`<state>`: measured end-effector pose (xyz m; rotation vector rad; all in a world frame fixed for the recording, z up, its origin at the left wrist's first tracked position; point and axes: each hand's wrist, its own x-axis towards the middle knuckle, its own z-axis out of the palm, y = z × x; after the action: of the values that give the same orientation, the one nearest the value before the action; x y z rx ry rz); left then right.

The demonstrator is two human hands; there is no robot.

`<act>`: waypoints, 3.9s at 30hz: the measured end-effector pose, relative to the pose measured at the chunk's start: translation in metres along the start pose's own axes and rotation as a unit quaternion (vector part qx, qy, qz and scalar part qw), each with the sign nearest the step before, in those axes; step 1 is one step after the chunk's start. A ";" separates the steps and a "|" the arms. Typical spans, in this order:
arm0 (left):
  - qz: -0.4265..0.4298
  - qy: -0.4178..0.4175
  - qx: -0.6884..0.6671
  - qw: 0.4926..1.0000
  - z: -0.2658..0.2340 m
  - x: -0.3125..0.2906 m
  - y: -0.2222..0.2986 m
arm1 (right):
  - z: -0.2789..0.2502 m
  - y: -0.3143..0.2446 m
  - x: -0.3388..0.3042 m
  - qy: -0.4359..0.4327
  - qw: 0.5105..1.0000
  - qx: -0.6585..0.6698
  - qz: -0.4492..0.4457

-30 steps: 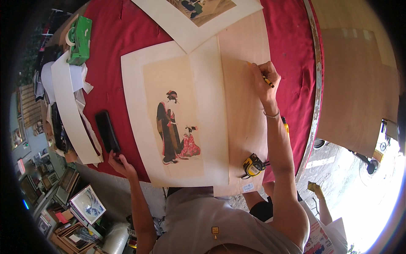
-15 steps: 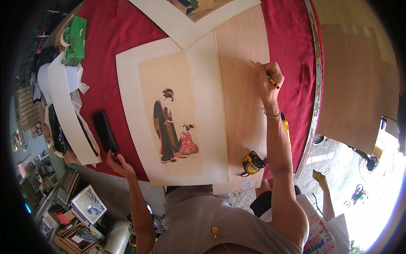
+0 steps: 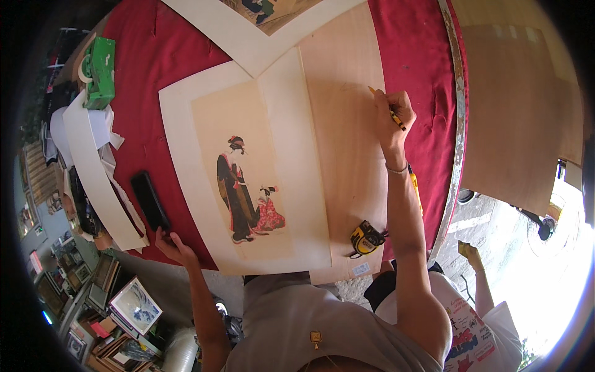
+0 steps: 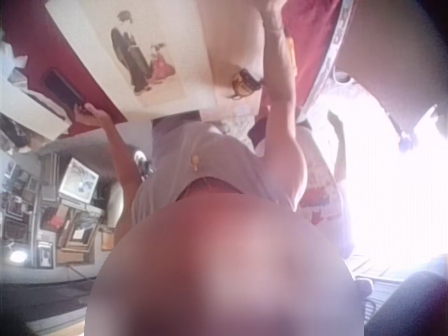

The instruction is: The person uses a utility knife and a ruler to cut a white cardboard sheet on a red-covered table. They measure the cardboard, cut along the ruler, and then place a framed artwork on the cut piece to check fit.

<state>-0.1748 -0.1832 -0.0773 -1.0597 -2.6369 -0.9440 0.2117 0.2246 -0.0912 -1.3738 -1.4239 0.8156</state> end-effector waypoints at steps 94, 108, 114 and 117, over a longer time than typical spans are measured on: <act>-0.013 0.006 -0.007 1.000 0.000 0.000 0.002 | 0.003 -0.002 0.005 0.059 0.997 -0.054 0.020; -0.009 0.002 -0.007 1.000 0.001 0.001 0.011 | 0.004 -0.002 0.004 0.062 0.996 -0.045 0.039; -0.005 0.003 0.001 1.000 0.000 0.001 0.008 | 0.003 -0.005 0.005 0.058 0.997 -0.055 0.017; -0.005 0.003 0.004 1.000 0.000 0.001 0.008 | 0.004 -0.002 0.005 0.062 0.997 -0.050 0.000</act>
<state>-0.1702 -0.1787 -0.0731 -1.0407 -2.6421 -0.9374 0.2075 0.2298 -0.0894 -1.4753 -1.3842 0.6554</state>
